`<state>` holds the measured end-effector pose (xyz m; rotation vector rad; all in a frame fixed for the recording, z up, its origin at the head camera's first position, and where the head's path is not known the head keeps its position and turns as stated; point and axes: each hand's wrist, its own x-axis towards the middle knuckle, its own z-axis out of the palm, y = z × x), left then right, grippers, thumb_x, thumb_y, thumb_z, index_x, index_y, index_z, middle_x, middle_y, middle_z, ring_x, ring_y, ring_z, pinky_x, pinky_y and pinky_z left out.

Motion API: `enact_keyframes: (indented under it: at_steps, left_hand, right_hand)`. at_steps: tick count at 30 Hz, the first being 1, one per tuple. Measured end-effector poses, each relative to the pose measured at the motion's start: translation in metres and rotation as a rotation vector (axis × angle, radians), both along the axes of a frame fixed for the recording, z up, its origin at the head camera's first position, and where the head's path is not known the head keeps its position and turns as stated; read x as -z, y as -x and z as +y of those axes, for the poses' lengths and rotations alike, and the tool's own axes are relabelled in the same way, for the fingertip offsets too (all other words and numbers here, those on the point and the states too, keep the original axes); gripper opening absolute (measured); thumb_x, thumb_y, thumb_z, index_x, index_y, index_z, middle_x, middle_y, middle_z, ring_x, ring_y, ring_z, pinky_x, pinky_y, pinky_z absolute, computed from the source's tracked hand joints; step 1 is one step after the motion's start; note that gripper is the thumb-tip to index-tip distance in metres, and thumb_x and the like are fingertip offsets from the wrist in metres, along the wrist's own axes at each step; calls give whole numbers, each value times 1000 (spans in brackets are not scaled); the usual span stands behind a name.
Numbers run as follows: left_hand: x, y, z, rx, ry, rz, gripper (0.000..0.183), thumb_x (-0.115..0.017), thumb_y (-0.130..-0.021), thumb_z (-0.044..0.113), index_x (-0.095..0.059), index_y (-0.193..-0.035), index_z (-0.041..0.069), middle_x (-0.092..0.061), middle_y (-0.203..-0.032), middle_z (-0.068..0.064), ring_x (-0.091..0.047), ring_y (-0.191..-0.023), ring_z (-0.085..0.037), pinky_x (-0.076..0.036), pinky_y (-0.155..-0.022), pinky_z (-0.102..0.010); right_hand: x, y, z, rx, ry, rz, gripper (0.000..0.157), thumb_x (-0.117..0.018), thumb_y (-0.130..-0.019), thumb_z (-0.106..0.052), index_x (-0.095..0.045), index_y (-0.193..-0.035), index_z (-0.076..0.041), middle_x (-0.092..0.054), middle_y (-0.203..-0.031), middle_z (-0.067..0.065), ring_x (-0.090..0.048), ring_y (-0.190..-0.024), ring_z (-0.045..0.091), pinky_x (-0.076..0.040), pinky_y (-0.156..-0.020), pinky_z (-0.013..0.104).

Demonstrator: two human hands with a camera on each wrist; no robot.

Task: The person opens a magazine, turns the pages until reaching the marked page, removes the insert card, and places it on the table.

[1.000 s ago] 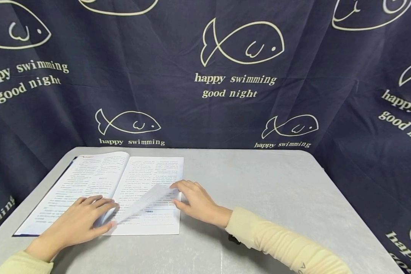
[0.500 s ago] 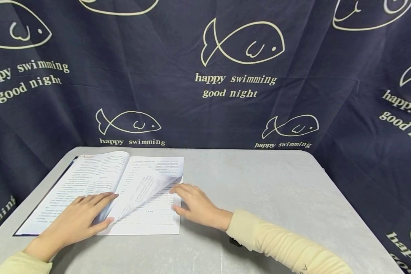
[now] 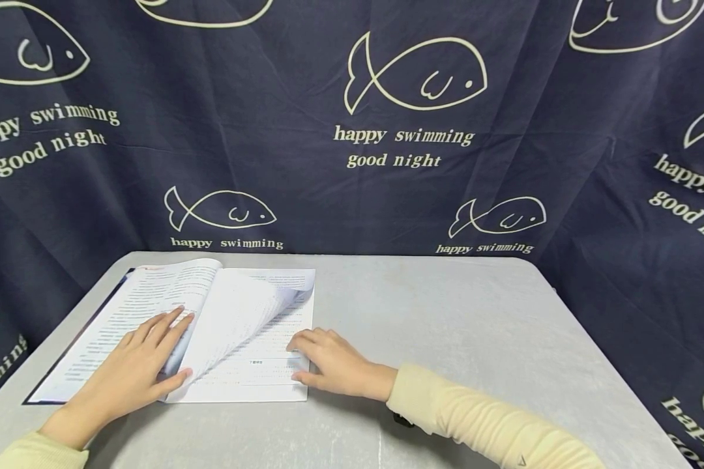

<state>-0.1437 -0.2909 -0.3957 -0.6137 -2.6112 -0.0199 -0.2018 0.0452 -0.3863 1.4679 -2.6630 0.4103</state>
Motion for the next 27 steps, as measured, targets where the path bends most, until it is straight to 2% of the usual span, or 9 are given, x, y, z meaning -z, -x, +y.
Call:
enact_keyframes:
  at_steps: [5,11,18,25,27]
  left_hand:
    - [1,0,-1,-2,0,19,85,-63,-71,49,-35,-139,5,-36,-140,-18,-39,-117,-39,-37,-81,-54]
    - [0,0,0,4,3,8,73,-62,-73,40,-40,-136,12,-38,-140,-14,-40,-117,-39,-38,-80,-54]
    - [2,0,0,24,8,29,56,-59,-75,34,-50,-129,23,-46,-135,-11,-41,-117,-38,-38,-80,-55]
    - [2,1,-1,33,26,27,53,-60,-73,30,-53,-125,24,-50,-131,-11,-43,-115,-36,-39,-78,-54]
    - [2,0,-1,32,32,20,53,-61,-73,30,-53,-125,23,-50,-130,-10,-43,-115,-36,-39,-78,-53]
  right_hand:
    - [3,-2,0,-23,-51,7,39,-61,-84,-38,-55,-115,-17,-58,-119,-3,-53,-103,11,-41,-83,22]
    - [6,-3,0,-32,-83,5,41,-62,-82,-40,-55,-116,-18,-57,-119,-3,-53,-103,11,-42,-82,23]
    - [7,-4,1,-34,-99,-12,42,-63,-82,-40,-55,-116,-18,-57,-119,-3,-52,-104,11,-43,-86,27]
    - [7,-5,1,-25,-121,-44,42,-63,-81,-43,-55,-115,-19,-56,-121,-4,-51,-107,12,-44,-92,37]
    - [7,-5,1,-26,-125,-48,43,-63,-81,-44,-55,-115,-19,-57,-120,-4,-51,-106,12,-44,-91,36]
